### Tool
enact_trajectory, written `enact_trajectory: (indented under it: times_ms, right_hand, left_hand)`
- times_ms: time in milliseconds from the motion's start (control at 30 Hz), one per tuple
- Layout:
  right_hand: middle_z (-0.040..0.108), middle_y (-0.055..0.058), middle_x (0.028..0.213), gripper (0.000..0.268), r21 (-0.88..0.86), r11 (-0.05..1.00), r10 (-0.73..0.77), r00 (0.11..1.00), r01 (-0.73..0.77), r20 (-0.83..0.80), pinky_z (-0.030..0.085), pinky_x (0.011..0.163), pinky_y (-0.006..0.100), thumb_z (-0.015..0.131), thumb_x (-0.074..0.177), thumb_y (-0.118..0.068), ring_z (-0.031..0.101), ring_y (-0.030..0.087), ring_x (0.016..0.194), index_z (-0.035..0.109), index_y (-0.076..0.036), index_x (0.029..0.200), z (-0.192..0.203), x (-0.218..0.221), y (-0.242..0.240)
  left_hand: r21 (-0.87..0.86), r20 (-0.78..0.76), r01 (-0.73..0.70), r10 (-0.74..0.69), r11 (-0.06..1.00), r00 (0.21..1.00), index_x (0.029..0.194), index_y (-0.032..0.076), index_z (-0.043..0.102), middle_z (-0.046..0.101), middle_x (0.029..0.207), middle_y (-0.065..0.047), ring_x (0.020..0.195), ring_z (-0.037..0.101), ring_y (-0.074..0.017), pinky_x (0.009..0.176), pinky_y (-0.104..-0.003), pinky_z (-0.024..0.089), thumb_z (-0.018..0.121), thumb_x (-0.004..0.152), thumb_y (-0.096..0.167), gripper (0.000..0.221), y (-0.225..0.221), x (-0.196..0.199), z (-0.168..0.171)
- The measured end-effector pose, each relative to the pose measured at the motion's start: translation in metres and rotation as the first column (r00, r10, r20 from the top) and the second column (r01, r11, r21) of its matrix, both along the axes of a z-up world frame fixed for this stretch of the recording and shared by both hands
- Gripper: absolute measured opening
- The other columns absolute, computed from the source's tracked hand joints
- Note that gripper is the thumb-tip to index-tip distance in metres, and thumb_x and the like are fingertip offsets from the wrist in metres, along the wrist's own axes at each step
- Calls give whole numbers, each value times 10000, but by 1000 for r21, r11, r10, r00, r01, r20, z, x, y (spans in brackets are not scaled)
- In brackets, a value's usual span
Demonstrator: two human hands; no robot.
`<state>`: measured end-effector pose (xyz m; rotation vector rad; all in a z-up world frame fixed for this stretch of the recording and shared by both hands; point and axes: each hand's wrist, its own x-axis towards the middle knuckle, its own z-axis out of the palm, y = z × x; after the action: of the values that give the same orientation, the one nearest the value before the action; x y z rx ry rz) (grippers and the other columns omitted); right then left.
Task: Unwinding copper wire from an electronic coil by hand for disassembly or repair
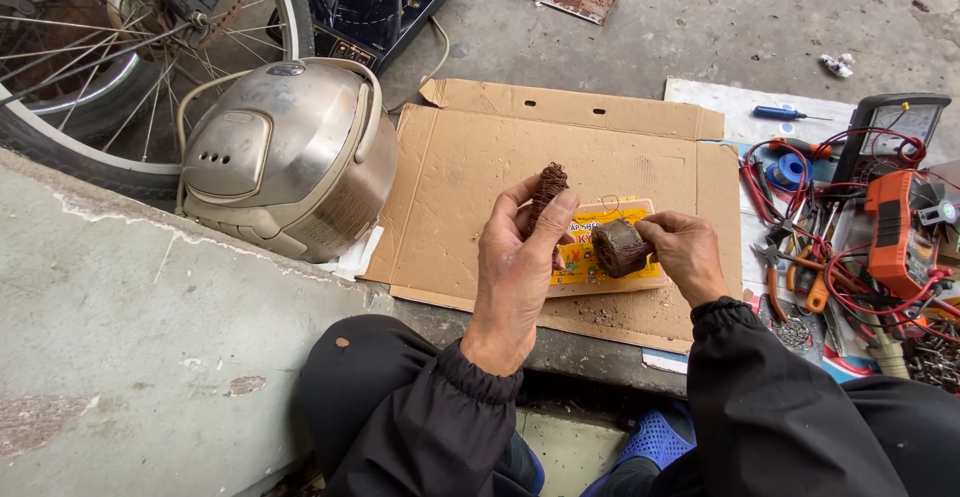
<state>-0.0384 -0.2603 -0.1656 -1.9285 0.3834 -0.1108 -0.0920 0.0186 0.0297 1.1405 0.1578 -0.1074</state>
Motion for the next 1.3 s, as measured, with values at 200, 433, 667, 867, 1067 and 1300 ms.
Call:
enact_trajectory:
  times_ms: [200,433,667,867,1067,1300]
  right_hand:
    - [822,145,912,144,-336,941,32,999,-43,-36,621,730,516,797,1028,-167,795,307,923,882,-141,1141,-45,8,-3]
    - [807,250,905,157,-379,918,115,993,-120,-36,658,715,502,705,1065,-51,803,379,820,852,-37,1119,-30,7,-1]
    - [781,268,1021,186,-206,976,70,998,-68,1,662,793,432,714,1159,-124,769,325,902,793,33,1217,10,-14,7]
    - [789,276,1054,192,-268,961,89,992,-61,90,652,789,441,730,1145,-117,781,337,924,806,45,1214,19,-27,15]
    - [803,197,1080,148,-356,930,139,984,-90,115,637,841,467,779,1108,-175,778,328,959,844,-63,1180,24,-20,17]
    - [824,95,1014,180,-357,927,137,990,-111,46,631,871,452,787,1103,-301,788,260,933,862,-165,1194,14,0,10]
  left_hand:
    - [20,-24,-8,9,1000,1000,1411,9,621,747,1085,-127,842,654,-123,647,-234,501,834,974,346,592,-7,4,-11]
    - [45,-35,16,-15,999,999,1443,9,604,739,1112,-135,871,652,-133,671,-257,501,821,980,381,632,-8,9,-13]
    - [52,60,24,-27,998,998,1471,-27,564,711,1157,-161,919,625,-169,750,-303,506,777,985,446,711,-3,10,9]
    - [76,160,64,-75,995,984,1506,-86,538,687,1137,-173,954,641,-192,819,-316,536,792,933,488,850,-10,18,35]
    - [104,242,154,-175,983,954,1449,-8,632,754,1089,-184,933,726,-201,843,-329,615,837,873,522,809,-33,42,37]
    - [186,256,211,-255,960,933,1422,-41,630,738,1017,-210,807,681,-217,769,-351,610,788,926,442,710,-44,49,52]
